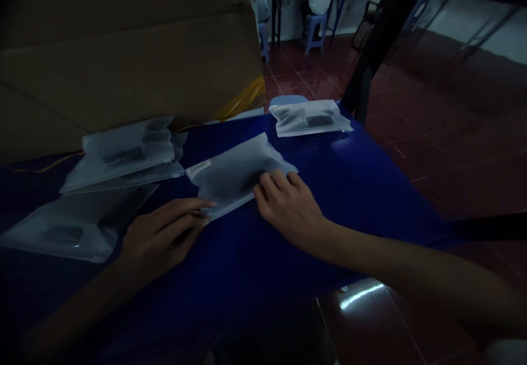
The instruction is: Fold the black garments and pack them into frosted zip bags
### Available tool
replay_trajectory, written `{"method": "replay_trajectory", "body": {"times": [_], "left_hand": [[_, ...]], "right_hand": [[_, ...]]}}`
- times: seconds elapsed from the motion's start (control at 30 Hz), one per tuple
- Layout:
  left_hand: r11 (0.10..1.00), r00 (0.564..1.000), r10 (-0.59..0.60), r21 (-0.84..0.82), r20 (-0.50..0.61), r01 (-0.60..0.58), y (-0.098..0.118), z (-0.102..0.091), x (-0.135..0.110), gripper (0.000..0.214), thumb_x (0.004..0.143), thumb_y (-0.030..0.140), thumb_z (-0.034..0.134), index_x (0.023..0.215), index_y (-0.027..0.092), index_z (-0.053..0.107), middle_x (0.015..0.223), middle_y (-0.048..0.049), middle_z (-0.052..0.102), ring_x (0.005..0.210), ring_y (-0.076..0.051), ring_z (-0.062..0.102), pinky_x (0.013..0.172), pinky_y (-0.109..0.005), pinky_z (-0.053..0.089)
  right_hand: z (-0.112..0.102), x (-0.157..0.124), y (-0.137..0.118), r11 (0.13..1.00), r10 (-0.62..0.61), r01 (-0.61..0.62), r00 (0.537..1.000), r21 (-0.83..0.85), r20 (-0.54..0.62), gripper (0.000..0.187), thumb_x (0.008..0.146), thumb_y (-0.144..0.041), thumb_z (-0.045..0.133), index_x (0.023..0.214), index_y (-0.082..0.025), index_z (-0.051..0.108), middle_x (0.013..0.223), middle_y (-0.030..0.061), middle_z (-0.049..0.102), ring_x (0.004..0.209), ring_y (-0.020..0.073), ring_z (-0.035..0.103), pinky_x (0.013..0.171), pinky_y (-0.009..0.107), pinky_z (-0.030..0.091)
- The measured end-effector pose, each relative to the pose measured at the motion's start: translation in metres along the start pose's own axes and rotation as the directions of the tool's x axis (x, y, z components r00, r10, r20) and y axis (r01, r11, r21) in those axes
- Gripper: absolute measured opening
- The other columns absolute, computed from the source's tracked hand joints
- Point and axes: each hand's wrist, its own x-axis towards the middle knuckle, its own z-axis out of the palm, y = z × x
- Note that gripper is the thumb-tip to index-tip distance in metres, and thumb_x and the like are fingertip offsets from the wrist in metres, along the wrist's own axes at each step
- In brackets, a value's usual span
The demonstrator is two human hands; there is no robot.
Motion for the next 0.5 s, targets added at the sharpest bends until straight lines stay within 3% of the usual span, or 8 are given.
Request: {"method": "replay_trajectory", "body": {"times": [0.3, 0.5], "left_hand": [[0.999, 1.000, 0.029, 0.027, -0.011, -0.029, 0.003, -0.004, 0.002, 0.012, 0.094, 0.003, 0.066, 0.095, 0.014, 0.066, 0.111, -0.0053, 0.077, 0.101, -0.016, 0.075, 0.077, -0.024, 0.064], [0.999, 0.999, 0.042, 0.031, -0.015, -0.041, 0.005, -0.005, 0.004, 0.015, 0.092, 0.001, 0.066, 0.094, 0.016, 0.064, 0.112, -0.0062, 0.076, 0.108, -0.020, 0.073, 0.089, -0.033, 0.065]], "right_hand": [[0.007, -0.003, 0.024, 0.973, 0.228, -0.217, 0.946, -0.074, 0.230, 0.022, 0.086, 0.002, 0.054, 0.087, -0.013, 0.070, 0.073, 0.0073, 0.066, 0.067, 0.0202, 0.056, 0.059, 0.033, 0.033], [0.009, -0.006, 0.030, 0.974, 0.228, -0.222, 0.942, -0.052, 0.247, 0.021, 0.088, -0.001, 0.051, 0.091, -0.014, 0.068, 0.070, 0.0052, 0.064, 0.063, 0.0180, 0.056, 0.057, 0.031, 0.031]]}}
